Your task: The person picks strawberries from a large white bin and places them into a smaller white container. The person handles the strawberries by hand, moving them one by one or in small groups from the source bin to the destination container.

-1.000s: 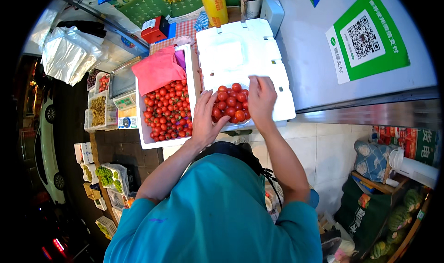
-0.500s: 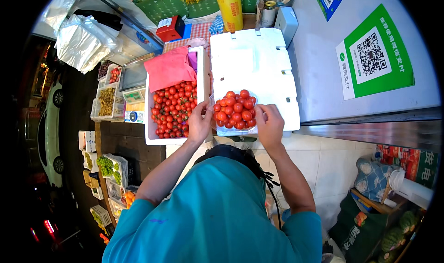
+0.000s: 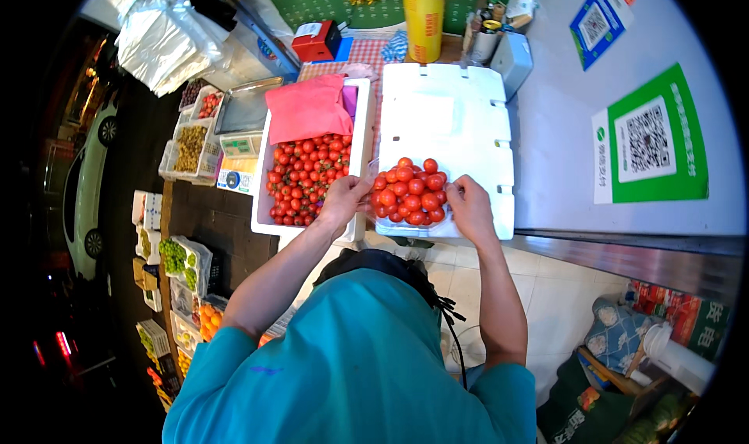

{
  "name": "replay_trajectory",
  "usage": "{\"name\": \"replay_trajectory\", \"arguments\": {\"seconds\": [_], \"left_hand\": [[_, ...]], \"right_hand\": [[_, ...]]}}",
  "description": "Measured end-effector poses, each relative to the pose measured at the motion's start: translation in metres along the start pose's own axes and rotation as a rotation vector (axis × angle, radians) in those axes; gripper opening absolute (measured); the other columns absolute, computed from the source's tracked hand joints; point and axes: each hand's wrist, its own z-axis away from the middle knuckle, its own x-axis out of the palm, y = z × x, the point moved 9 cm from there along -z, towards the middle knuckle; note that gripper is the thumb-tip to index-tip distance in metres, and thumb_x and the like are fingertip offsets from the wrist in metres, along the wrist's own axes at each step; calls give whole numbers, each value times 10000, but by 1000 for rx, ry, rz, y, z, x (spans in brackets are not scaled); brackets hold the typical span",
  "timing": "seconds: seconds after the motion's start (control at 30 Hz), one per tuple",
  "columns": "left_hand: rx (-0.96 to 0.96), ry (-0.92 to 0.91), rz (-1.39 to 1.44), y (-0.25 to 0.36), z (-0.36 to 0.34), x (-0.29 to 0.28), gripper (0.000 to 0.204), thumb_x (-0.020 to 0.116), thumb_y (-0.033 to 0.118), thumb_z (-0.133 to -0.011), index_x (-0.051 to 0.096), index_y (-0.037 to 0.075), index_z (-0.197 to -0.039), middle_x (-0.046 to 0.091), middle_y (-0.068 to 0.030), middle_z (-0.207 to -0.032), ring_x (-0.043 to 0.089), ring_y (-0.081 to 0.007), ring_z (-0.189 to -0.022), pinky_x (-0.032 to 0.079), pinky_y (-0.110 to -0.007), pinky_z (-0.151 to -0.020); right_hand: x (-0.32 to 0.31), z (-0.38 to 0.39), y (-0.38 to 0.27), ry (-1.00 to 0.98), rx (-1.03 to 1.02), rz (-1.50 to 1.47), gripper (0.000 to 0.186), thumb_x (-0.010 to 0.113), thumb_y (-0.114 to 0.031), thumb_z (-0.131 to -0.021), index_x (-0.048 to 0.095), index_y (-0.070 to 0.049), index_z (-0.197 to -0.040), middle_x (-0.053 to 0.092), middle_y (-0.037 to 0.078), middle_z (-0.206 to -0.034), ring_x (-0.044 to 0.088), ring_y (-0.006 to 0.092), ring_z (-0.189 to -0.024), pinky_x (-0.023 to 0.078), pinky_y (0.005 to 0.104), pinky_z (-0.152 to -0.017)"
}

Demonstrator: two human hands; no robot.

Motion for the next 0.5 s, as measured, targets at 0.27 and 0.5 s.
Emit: {"name": "replay_trajectory", "arguments": {"seconds": [0.27,0.5], "left_hand": [[86,-39,85,41,3,-57,365,656,323,-1007,672,-40,-969,668,-72,-878,641,-143,-772,552,-306,-668],[236,-57,-54,44,-22,-184,317,621,298,-1026,623,-10,-951,632,-79,-823,601,-147,-761,504,-326,-675]], "right_hand": [[32,-5,-80,-26,24,-78,211,589,-163,-1020,575,-10,-876,598,38,-736,567,97,-619,465,265,-524],[152,-17,-124,-6,53,-123,179,574,-150,-1031,589,-22,-907,607,20,-748,564,81,-631,462,248,-547]]}}
